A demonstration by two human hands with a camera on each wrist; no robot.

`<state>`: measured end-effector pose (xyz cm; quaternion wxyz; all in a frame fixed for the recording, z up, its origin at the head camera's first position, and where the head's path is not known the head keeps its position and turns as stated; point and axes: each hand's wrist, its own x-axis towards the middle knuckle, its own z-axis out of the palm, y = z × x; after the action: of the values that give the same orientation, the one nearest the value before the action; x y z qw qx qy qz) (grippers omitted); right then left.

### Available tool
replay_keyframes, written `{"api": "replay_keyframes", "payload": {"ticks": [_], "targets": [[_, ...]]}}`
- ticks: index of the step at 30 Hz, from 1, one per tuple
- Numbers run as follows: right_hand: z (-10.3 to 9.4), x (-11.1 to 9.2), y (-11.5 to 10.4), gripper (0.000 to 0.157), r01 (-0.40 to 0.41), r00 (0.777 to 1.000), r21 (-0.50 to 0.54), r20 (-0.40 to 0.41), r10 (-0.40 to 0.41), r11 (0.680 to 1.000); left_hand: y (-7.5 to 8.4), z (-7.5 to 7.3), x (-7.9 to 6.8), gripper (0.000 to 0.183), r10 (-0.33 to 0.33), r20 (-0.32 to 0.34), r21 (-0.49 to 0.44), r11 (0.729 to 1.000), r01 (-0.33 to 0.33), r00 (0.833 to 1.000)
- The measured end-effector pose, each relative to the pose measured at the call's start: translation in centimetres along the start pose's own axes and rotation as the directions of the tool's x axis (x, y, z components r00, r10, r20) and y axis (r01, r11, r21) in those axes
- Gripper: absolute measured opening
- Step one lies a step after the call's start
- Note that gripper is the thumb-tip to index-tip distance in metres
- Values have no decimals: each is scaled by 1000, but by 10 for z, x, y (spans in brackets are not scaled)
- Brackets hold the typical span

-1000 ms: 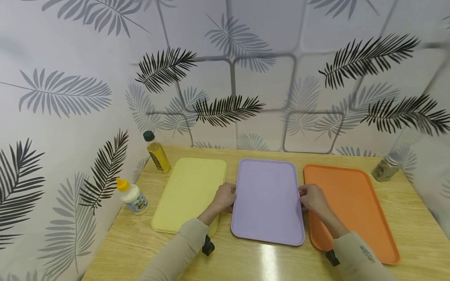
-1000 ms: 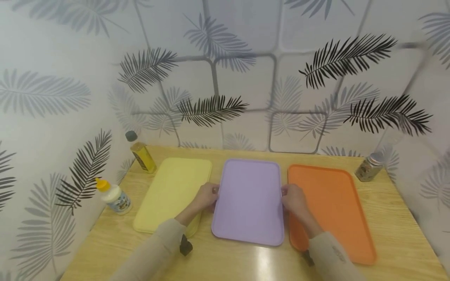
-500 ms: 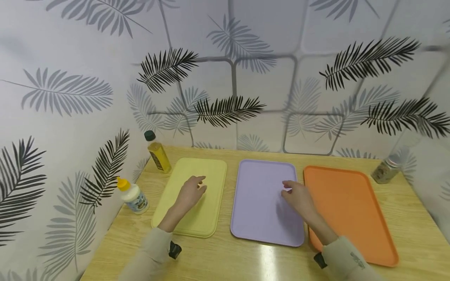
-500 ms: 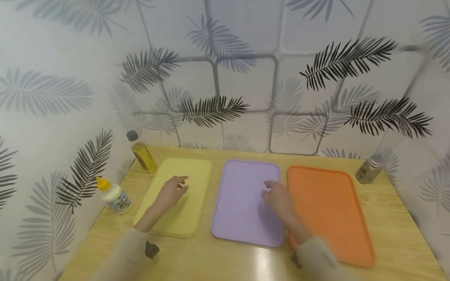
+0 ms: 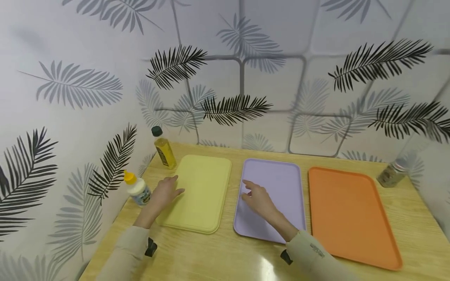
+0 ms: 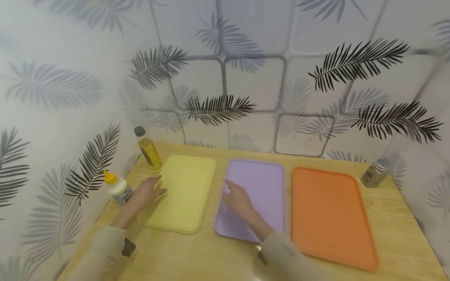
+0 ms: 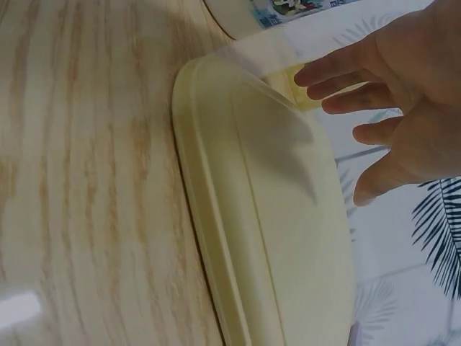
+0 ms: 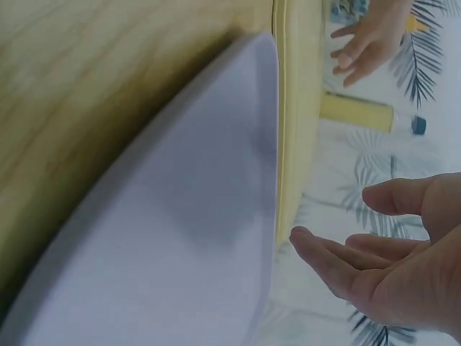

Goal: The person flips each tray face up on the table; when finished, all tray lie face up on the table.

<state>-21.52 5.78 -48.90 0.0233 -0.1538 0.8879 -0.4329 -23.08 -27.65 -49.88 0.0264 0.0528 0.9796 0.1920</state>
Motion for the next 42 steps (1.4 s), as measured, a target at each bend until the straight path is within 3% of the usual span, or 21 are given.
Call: {"api": "replay_keyframes", "payload": {"ticks": [7, 16, 25, 31, 35, 40, 42], "targets": [[32, 11, -18, 59, -15, 992, 74, 127, 5, 997, -7, 3, 5, 66, 10, 55, 38, 999, -12, 998], [62, 22, -24, 63, -49, 987, 81, 158, 36, 996, -16, 8, 14, 71, 18, 115, 11, 1000, -19, 993], [78, 30, -29, 69, -73, 981, -91, 172, 87, 993, -25, 9, 21, 79, 24, 149, -4, 1000, -24, 989], [84, 34, -30, 71, -84, 981, -159, 160, 109, 984, -36, 12, 26, 86, -32, 158, -177, 982, 60, 987], [85, 35, -30, 74, -76, 983, -184, 150, 105, 980, -44, 15, 29, 87, -32, 151, -254, 965, 70, 988], [85, 37, -27, 79, -82, 985, -153, 139, 104, 985, -50, 11, 33, 84, -36, 166, -395, 913, 100, 985], [86, 38, -26, 80, -94, 986, -144, 127, 112, 985, -51, 8, 34, 82, -20, 167, -418, 904, 89, 986]]}}
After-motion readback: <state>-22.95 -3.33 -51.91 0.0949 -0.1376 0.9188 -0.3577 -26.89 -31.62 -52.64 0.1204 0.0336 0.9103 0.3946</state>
